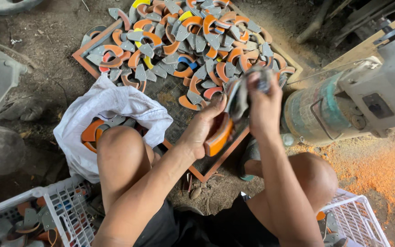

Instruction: The person sits on the ground and wipes curved metal parts with a cloth, picking them from a pile and placing them into a white sack. The person handles the parts one at a time, wiping both sides before moving to the next.

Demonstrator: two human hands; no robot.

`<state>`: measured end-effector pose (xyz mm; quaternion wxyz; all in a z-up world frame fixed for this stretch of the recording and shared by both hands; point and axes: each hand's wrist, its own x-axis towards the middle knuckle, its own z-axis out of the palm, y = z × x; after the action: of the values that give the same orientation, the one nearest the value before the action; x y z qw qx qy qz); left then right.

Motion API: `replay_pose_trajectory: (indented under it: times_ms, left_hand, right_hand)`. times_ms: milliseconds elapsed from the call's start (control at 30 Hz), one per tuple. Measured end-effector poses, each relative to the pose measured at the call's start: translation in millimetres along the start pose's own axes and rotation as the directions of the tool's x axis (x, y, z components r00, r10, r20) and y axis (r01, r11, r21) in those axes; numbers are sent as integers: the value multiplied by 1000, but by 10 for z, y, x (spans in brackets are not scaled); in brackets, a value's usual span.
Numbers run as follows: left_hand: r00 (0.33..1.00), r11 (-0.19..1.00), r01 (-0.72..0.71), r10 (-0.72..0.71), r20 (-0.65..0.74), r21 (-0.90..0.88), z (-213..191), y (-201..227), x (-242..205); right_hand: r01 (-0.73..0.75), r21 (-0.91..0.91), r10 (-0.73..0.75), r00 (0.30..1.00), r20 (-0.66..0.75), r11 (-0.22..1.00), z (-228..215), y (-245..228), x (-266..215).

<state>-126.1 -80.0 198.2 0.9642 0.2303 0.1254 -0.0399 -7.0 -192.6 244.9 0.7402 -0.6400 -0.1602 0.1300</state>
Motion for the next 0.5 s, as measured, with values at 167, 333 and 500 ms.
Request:
replay_pose_trajectory:
  times_ms: [167,333,500]
  left_hand:
    - [949,974,-163,198,-244,155,-1,262,-14]
    - [922,938,-347,343,-180,12,9,378,-25]
    - [926,927,-367,372,-60,78,0,204,3]
  right_hand:
    - [-223,468,284,957,-64,855,-127,-204,122]
    - [-193,118,170,969,180,974,32,-174,-205]
    - [617,-419,-436,778,452,666,367,-31,-462]
